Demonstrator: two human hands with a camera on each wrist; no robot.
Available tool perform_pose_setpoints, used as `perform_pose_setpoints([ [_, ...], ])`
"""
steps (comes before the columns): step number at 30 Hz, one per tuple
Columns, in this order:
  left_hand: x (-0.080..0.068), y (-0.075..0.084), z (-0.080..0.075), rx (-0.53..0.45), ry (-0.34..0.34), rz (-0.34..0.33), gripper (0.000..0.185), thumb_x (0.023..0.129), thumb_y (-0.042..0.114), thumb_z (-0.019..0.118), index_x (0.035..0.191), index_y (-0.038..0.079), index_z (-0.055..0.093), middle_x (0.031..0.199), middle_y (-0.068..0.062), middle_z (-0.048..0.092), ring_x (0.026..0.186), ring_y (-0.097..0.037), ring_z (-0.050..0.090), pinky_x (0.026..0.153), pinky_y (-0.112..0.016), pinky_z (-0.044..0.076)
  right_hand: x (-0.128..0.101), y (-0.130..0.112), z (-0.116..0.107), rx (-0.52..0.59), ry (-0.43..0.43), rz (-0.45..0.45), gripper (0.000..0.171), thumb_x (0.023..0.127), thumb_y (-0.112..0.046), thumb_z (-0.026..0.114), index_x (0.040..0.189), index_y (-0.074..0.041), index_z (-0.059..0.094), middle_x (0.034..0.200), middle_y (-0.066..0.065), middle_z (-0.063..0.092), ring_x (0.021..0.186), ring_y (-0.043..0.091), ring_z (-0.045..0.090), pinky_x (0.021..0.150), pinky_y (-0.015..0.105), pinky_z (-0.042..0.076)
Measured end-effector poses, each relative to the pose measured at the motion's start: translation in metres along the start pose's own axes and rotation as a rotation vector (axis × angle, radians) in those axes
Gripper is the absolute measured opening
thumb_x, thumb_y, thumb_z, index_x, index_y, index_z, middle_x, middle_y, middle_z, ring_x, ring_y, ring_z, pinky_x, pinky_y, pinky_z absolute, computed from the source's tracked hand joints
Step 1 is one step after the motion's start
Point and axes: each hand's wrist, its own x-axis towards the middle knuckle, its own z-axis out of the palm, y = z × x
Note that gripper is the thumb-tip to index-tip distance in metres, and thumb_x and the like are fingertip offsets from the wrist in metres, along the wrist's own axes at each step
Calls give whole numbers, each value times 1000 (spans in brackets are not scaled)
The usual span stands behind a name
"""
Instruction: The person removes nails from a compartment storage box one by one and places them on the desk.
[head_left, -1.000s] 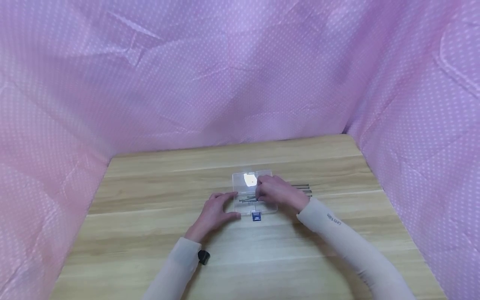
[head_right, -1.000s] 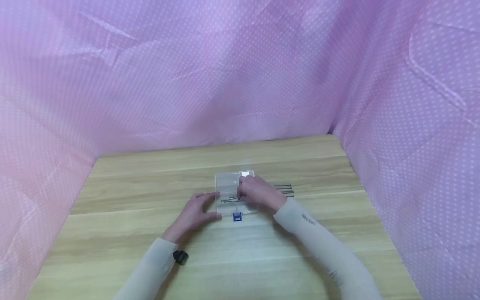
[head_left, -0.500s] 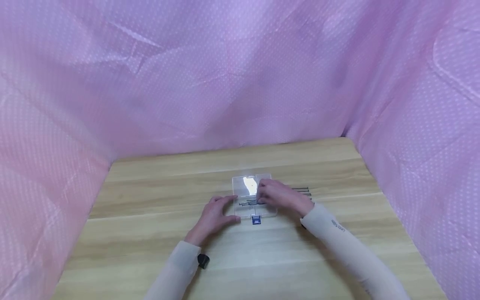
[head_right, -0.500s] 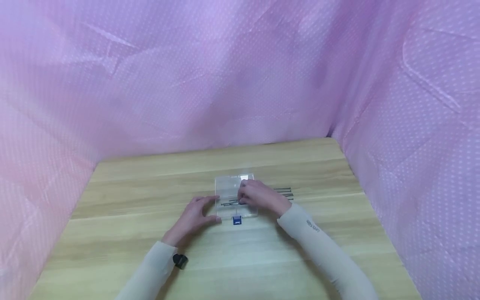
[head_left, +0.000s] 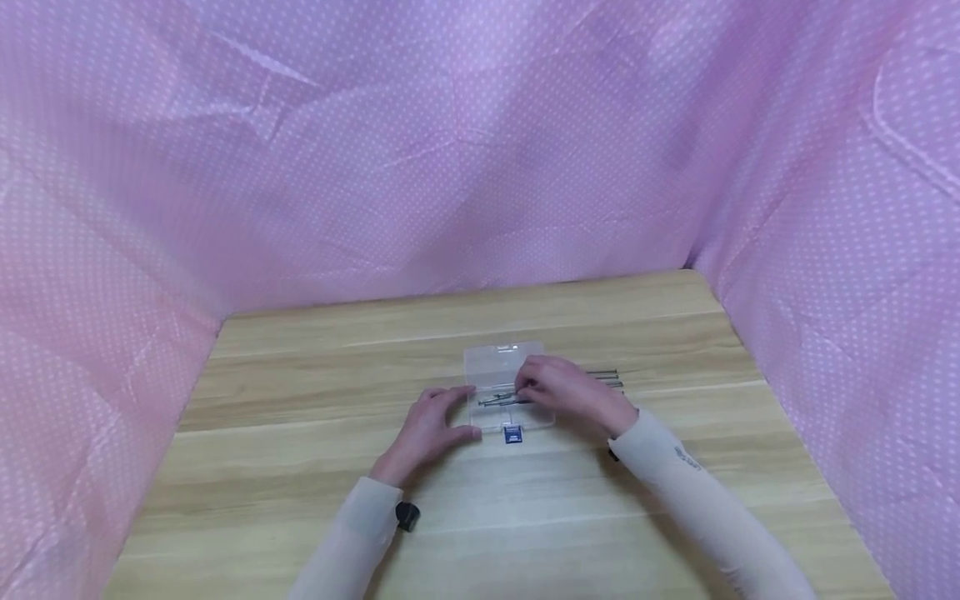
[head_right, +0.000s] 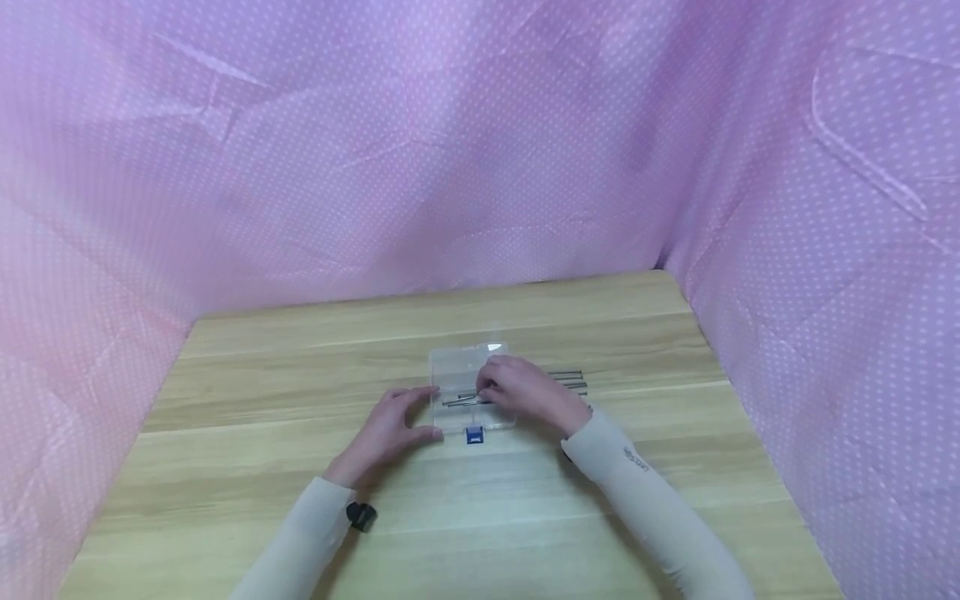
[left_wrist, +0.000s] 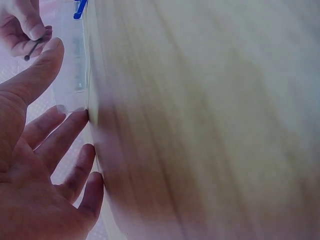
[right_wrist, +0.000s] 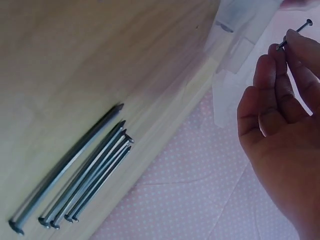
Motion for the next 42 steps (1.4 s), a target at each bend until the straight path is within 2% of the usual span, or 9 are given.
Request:
perform_pose_setpoints([
  [7, 0, 2, 1, 7, 4, -3, 75, 82, 43, 87, 149, 25, 58, 145, -9, 57, 138, -35, 44, 114, -58, 37, -9, -4, -2, -2, 67, -23, 8, 96, -10, 73, 104, -8, 75, 100, -1, 69, 91, 12, 65, 85, 31, 58],
  [17, -1, 2, 0, 25, 11, 8, 78, 80, 43, 88, 149, 23, 58, 145, -11, 58, 138, -37, 45, 114, -59, 37, -26, -6, -8, 15, 142, 21, 11, 92, -7, 77, 102, -7, 75, 96, -2, 70, 89, 13, 67, 85, 33, 59],
  [24, 1, 1, 1, 32, 12, 11, 77, 80, 43, 89, 148, 22, 58, 144, -10, 59, 138, -36, 45, 114, -58, 37, -40, -3, -11, 21, 191, 44, 8, 93, -8, 77, 101, -8, 75, 96, -2, 71, 90, 14, 68, 84, 33, 59],
  [31, 1, 0, 2, 33, 7, 9, 78, 80, 44, 88, 149, 23, 58, 145, -9, 59, 138, -35, 45, 114, -57, 37, -52, 3, -16, 17, 258, 42, 8, 91, -4, 77, 97, -9, 75, 93, -1, 71, 88, 16, 69, 80, 39, 60],
  [37, 1, -1, 3, 30, 12, 16, 77, 80, 43, 88, 148, 22, 58, 144, -11, 59, 137, -37, 45, 113, -58, 38, -61, 6, -19, -1, 283, 57, 7, 91, -5, 78, 95, -10, 75, 91, -2, 70, 87, 15, 69, 81, 35, 60],
  [42, 1, -1, 3, 18, 14, 18, 76, 81, 43, 88, 148, 22, 59, 143, -11, 59, 137, -36, 45, 113, -58, 38, -71, 8, -22, -3, 306, 57, 9, 90, -4, 78, 96, -10, 75, 93, -2, 71, 88, 16, 69, 81, 37, 60],
])
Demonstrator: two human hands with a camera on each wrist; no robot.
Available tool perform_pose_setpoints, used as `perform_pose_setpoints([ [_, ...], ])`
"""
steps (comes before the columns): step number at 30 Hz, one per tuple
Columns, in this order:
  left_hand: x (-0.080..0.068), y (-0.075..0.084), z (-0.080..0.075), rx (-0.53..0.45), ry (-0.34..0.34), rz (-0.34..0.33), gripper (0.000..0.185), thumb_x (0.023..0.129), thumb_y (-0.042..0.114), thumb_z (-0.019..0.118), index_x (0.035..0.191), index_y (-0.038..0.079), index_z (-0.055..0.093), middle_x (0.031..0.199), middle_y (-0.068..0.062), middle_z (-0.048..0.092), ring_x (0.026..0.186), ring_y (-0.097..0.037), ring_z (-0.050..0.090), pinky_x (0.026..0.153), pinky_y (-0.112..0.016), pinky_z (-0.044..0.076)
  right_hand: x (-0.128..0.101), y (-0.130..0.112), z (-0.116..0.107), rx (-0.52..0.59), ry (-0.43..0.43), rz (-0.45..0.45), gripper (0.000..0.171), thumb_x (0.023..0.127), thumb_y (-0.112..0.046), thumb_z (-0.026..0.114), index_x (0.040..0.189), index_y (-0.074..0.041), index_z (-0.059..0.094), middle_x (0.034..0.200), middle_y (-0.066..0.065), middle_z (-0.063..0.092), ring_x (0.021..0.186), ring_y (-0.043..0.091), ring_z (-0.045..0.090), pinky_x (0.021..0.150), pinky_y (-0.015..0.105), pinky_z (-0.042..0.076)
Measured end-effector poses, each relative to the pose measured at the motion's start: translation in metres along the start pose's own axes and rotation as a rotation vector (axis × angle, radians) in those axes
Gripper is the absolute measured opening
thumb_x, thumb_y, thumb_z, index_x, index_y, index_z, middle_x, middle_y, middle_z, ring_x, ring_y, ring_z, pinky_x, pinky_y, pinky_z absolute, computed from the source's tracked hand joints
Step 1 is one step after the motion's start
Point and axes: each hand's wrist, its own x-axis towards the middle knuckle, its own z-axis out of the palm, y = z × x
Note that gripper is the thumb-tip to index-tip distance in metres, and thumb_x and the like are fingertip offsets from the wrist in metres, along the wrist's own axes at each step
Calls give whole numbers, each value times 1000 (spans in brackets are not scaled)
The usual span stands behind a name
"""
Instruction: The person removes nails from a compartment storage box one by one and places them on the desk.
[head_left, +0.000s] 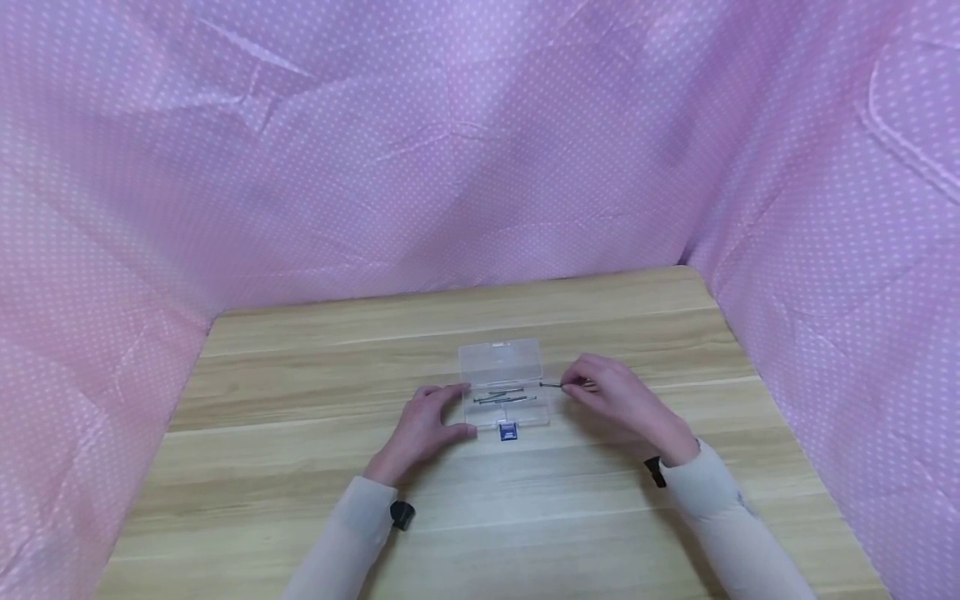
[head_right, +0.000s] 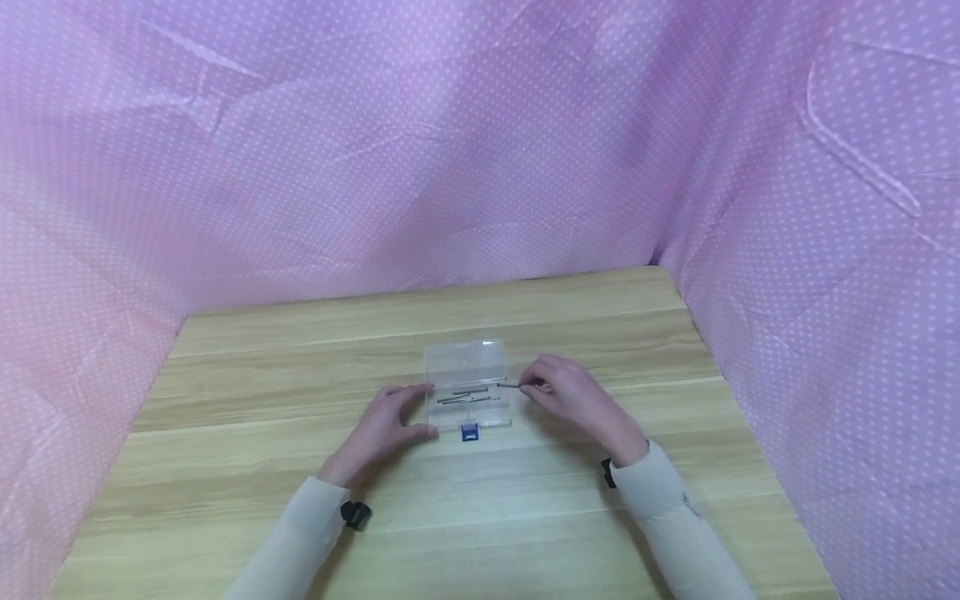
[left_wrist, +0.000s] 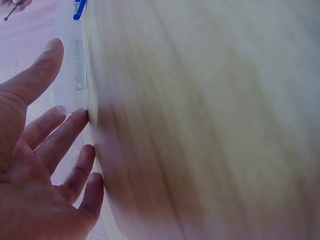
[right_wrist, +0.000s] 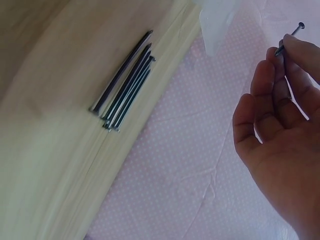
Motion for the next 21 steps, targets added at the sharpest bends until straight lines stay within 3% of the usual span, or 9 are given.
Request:
perform_pose_setpoints([
  [14, 0, 1, -1, 1, -21, -28, 78, 81, 44, 88, 150, 25, 57, 147, -10, 57, 139, -36, 44, 115, -58, 37, -23, 17, -9, -66, 80, -32, 15, 85, 1, 81, 94, -10, 76, 91, 0, 73, 84, 18, 70, 76, 39, 60],
  [21, 1, 3, -2, 6, -21, -28, 78, 81, 43, 88, 150, 24, 57, 146, -11, 57, 139, -37, 44, 114, -59, 37, -33, 27, -12, -92, 49, -40, 17, 83, 4, 80, 93, -9, 75, 88, 0, 71, 81, 18, 68, 73, 38, 59],
])
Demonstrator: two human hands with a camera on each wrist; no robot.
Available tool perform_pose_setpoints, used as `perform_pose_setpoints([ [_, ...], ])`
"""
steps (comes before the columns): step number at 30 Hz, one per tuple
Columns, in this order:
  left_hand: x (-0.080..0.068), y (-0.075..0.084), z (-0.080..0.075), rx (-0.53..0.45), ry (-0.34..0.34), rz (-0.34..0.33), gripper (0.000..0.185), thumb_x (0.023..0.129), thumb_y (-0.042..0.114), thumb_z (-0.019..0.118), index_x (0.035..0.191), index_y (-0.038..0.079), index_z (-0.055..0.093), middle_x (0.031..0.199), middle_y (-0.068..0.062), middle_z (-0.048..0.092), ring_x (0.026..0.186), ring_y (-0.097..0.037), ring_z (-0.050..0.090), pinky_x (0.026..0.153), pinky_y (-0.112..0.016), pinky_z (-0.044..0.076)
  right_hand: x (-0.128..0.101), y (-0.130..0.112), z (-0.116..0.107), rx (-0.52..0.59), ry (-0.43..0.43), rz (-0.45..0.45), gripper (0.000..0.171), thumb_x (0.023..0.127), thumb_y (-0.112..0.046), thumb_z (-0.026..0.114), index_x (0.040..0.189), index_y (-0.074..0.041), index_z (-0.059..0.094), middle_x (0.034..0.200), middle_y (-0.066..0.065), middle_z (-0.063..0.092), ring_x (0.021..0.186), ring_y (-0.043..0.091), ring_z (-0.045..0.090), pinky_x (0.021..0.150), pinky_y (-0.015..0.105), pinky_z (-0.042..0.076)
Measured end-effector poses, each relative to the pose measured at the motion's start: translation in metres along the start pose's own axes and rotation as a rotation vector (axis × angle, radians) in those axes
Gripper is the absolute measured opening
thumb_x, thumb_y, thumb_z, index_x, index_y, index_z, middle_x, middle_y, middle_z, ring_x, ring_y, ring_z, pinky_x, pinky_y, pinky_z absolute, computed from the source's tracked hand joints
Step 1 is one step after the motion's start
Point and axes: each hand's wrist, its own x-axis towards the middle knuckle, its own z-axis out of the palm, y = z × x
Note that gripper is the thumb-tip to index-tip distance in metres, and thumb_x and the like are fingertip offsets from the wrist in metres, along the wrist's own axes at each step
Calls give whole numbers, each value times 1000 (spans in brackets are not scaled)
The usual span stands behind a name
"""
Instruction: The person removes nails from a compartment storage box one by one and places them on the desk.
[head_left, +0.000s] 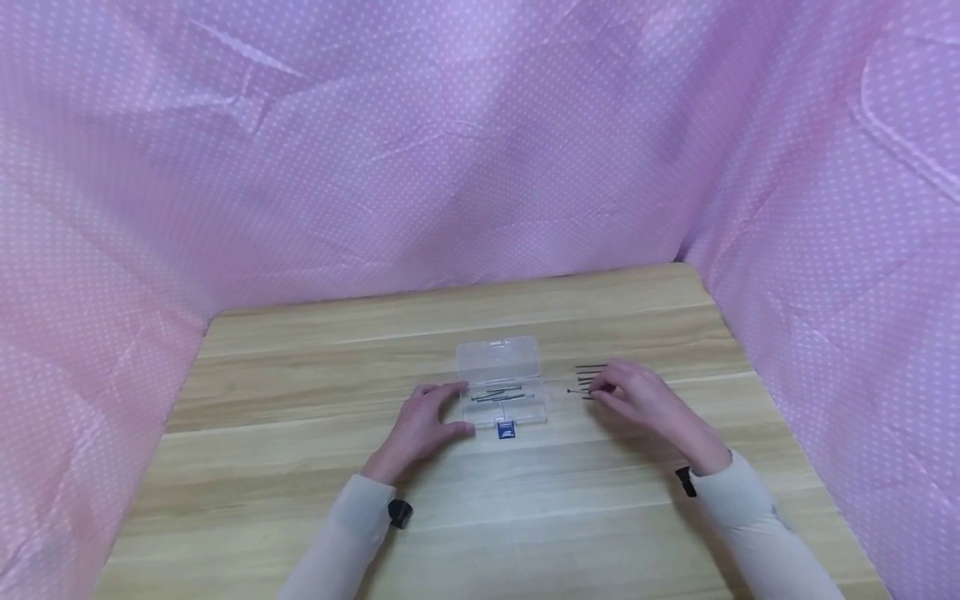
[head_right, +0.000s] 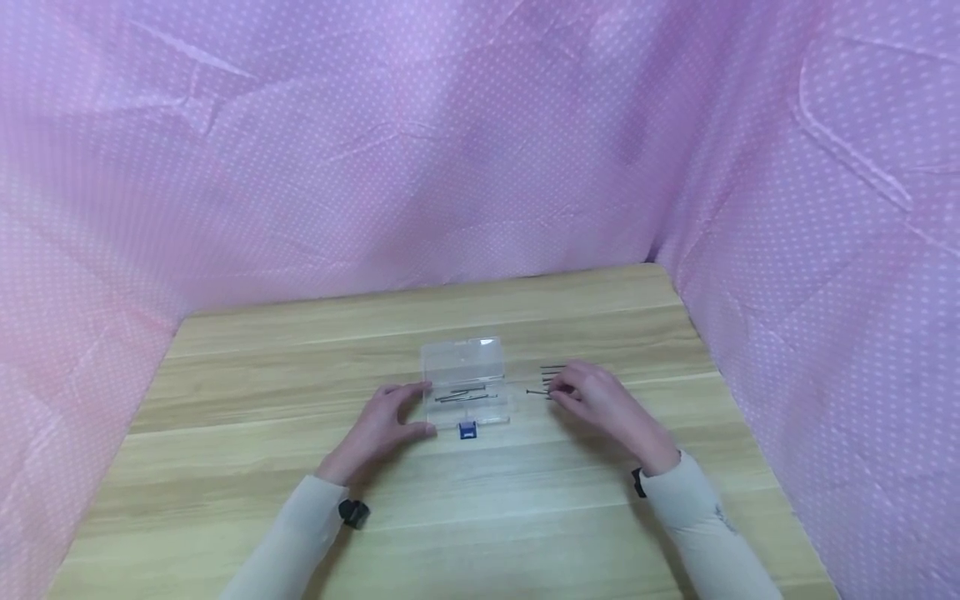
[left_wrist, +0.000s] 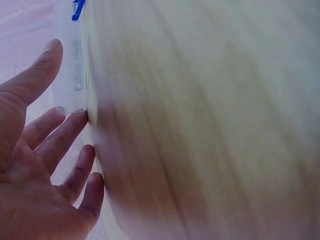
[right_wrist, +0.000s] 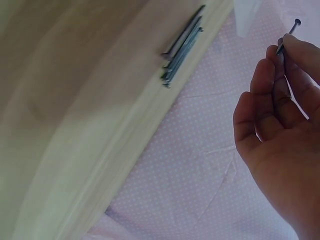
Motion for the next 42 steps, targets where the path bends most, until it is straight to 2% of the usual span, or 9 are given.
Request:
perform_pose_setpoints([
  [15, 0, 0, -2, -2, -1, -14, 78, 81, 43, 88, 150, 26, 57, 148, -14, 54, 139, -39, 45, 114, -60, 37, -17, 17, 0, -33, -130, 83, 14, 85, 1, 80, 95, -9, 76, 89, -2, 70, 83, 18, 67, 79, 42, 60],
  [22, 0, -1, 0, 2, -4, -13, 78, 80, 43, 88, 150, 25, 56, 148, -15, 54, 139, -40, 44, 113, -61, 37, -21, 25, 1, -28, -154, 99, 11, 88, -3, 79, 93, -13, 76, 88, -5, 70, 84, 18, 67, 82, 45, 59],
  [29, 0, -1, 1, 9, -1, -2, 77, 81, 42, 88, 149, 24, 57, 147, -14, 55, 138, -40, 45, 113, -61, 38, -22, 29, 6, -88, -163, 73, 9, 87, -6, 80, 92, -11, 74, 88, -2, 69, 85, 20, 66, 83, 46, 58],
  [36, 0, 0, 2, 5, 2, -8, 77, 81, 42, 88, 150, 25, 56, 148, -14, 55, 139, -39, 44, 114, -60, 37, -20, 29, 6, -111, -191, 105, 6, 91, -9, 77, 92, -13, 74, 90, -4, 67, 88, 20, 64, 83, 45, 56],
  [42, -2, 1, 3, 7, 5, -15, 77, 81, 43, 88, 150, 25, 56, 148, -15, 54, 138, -39, 44, 113, -61, 38, -21, 30, 8, -114, -172, 81, 9, 89, -7, 79, 89, -13, 73, 88, -5, 64, 86, 19, 63, 80, 43, 55],
])
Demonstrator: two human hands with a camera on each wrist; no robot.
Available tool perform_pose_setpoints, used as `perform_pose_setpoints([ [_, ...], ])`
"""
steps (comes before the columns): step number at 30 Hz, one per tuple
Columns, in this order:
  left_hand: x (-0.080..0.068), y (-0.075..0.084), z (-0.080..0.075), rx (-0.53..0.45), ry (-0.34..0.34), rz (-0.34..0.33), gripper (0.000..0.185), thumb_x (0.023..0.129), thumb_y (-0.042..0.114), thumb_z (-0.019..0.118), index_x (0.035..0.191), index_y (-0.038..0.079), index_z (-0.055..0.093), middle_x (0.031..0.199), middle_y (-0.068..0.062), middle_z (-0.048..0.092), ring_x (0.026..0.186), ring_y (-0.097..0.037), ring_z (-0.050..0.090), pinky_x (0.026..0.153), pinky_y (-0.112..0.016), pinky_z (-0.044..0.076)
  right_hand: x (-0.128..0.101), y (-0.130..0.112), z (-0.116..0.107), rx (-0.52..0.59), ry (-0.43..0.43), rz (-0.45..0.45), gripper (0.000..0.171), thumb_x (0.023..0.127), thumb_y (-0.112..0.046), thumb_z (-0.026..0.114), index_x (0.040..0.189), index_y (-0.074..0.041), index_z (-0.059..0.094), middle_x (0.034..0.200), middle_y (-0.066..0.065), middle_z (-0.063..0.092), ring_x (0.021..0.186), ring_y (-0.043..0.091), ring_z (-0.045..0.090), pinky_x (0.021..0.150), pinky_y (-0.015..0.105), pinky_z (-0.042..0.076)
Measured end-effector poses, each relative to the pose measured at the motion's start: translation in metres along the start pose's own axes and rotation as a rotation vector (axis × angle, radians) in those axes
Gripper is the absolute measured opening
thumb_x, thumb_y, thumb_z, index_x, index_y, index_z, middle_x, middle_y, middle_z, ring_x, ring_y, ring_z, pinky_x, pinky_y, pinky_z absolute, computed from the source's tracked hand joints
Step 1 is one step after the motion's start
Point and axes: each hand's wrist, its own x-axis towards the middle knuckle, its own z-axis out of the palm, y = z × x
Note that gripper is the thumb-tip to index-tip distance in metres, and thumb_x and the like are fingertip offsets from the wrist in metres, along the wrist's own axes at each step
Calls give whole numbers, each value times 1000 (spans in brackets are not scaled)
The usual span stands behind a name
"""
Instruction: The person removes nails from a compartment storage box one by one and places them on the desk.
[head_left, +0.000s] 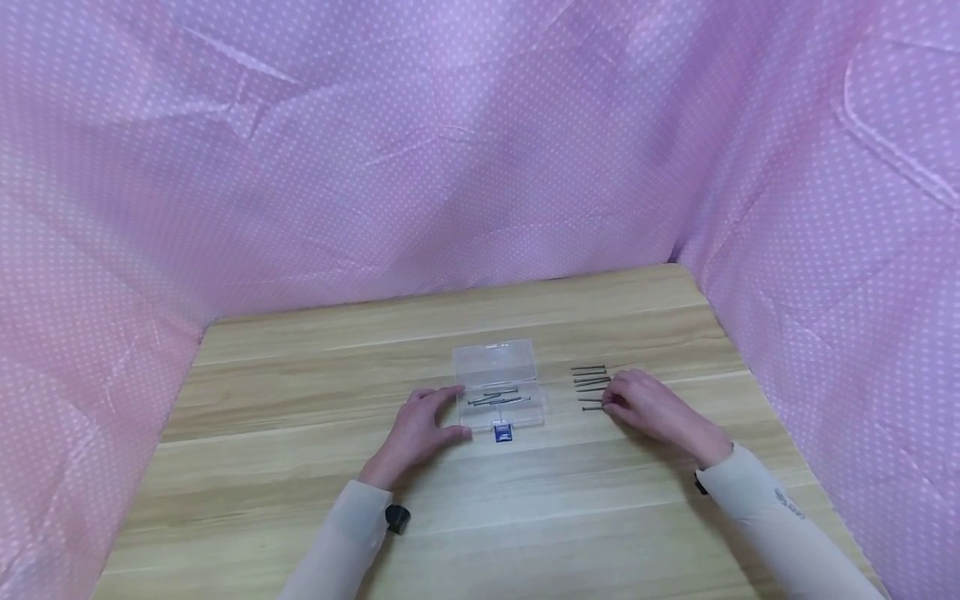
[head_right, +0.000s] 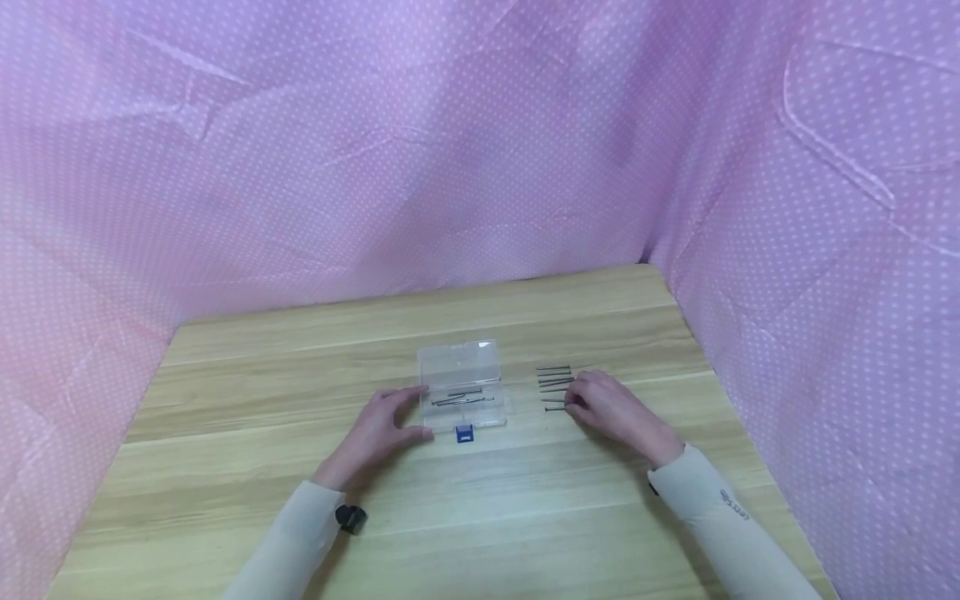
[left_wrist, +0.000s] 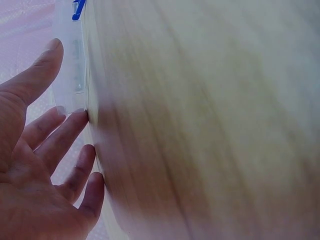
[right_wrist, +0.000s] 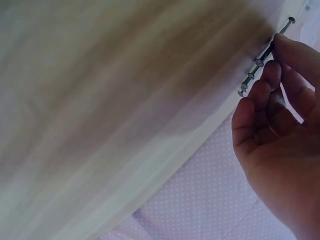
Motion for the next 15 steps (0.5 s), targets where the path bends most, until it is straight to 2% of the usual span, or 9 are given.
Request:
perform_pose_setpoints([
  [5, -1, 0, 2, 5, 4, 5, 77, 82, 42, 88, 150, 25, 57, 147, -14, 55, 138, -39, 44, 113, -60, 38, 1, 1, 0, 6, 10, -12, 9, 88, -5, 79, 87, -13, 73, 86, -5, 64, 85, 19, 62, 79, 43, 55],
  [10, -1, -1, 3, 3, 3, -4, 77, 81, 42, 88, 150, 25, 57, 147, -15, 54, 137, -39, 45, 112, -60, 39, 1, -1, -4, 24, 12, 26, 9, 87, -7, 80, 88, -14, 74, 86, -5, 66, 85, 20, 63, 81, 44, 55],
  [15, 0, 0, 4, -3, 4, -17, 78, 81, 43, 88, 150, 26, 56, 147, -13, 54, 137, -37, 45, 113, -59, 39, 0, -4, -10, 69, 51, 73, 8, 87, -7, 80, 90, -12, 75, 87, -3, 67, 85, 20, 63, 80, 44, 57],
])
